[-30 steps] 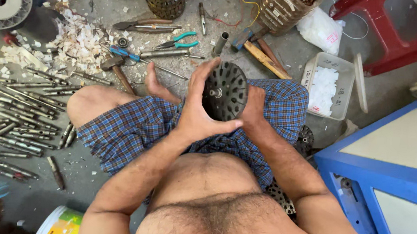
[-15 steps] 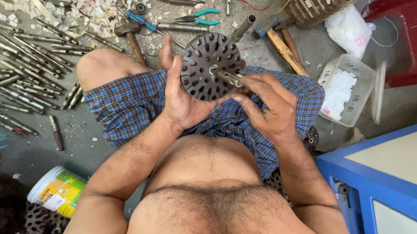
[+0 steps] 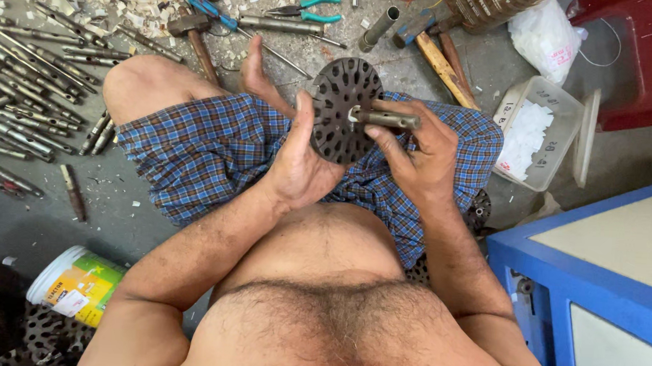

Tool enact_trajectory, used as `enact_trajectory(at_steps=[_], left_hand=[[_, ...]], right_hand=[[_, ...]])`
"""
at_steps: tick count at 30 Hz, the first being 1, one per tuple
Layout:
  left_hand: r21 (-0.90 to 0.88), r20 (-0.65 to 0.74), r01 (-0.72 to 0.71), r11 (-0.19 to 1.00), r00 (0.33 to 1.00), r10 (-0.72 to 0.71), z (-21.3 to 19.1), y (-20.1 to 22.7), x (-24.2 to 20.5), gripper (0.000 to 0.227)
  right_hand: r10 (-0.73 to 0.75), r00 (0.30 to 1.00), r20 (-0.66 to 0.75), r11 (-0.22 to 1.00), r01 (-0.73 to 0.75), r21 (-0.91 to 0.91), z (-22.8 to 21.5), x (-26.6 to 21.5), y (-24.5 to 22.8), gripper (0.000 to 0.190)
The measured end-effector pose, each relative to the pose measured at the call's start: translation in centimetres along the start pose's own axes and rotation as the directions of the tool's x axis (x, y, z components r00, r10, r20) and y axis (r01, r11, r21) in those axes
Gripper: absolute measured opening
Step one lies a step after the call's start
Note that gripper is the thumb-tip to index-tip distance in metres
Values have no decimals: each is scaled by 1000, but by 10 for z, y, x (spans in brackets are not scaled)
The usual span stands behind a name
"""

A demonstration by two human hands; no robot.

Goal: The person sits on the floor and assembles a circular motor stator by inserting metal rods into its slots. They use a hammer to tap the rods into place and occasionally use pliers to adjust components. The person handles multiple stators and metal rods, working methodically to fit the parts together.

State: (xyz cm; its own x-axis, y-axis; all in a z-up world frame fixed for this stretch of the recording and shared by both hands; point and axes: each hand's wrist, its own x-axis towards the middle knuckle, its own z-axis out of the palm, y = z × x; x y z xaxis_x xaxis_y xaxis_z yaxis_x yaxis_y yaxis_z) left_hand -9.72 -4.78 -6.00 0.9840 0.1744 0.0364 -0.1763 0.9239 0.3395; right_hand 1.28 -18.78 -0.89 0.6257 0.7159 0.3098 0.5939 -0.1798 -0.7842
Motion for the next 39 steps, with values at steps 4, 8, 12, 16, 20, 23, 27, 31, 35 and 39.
enact_trajectory(at_steps=[4, 8, 12, 16, 20, 23, 27, 31, 35, 39], left_hand=[[-31, -45, 40, 999, 998, -42, -10, -13, -2, 72], [-89, -58, 95, 991, 993, -100, -16, -18, -6, 74], [-79, -77, 86, 993, 993, -92, -14, -15, -7, 77], [7, -40, 14, 1000, 999, -14, -3, -5, -4, 80], [541, -109, -328, 775, 886, 451, 14, 7, -6, 89], [554, -130, -342, 759, 865, 485, 19, 11, -4, 91], [669, -126, -352, 655, 814, 566, 14, 6, -2, 89], [770, -75, -354, 531, 776, 626, 0, -3, -1, 87], [486, -206, -205, 850, 918, 339, -23, -12, -5, 89], [-24, -424, 287, 958, 865, -269, -46, -21, -8, 70]], right_hand=[[202, 978, 48, 899, -205, 387, 3, -4, 14, 29], [168, 985, 44, 950, -174, 260, 8, -9, 24, 28], [162, 986, 51, 965, -169, 202, 14, -12, 25, 27], [89, 993, 78, 995, -93, 41, 13, -17, 25, 27], [45, 997, 65, 991, -52, 124, 7, -23, 27, 29], [51, 998, -28, 981, -44, 191, 4, -27, 30, 22], [-91, 995, -34, 995, 92, 45, -3, -28, 29, 24], [-201, 979, 16, 978, 202, -61, -2, -21, 21, 37], [-254, 965, 62, 963, 259, -77, 8, -17, 15, 39], [-173, 982, 78, 985, 175, -16, 12, -21, 18, 30]])
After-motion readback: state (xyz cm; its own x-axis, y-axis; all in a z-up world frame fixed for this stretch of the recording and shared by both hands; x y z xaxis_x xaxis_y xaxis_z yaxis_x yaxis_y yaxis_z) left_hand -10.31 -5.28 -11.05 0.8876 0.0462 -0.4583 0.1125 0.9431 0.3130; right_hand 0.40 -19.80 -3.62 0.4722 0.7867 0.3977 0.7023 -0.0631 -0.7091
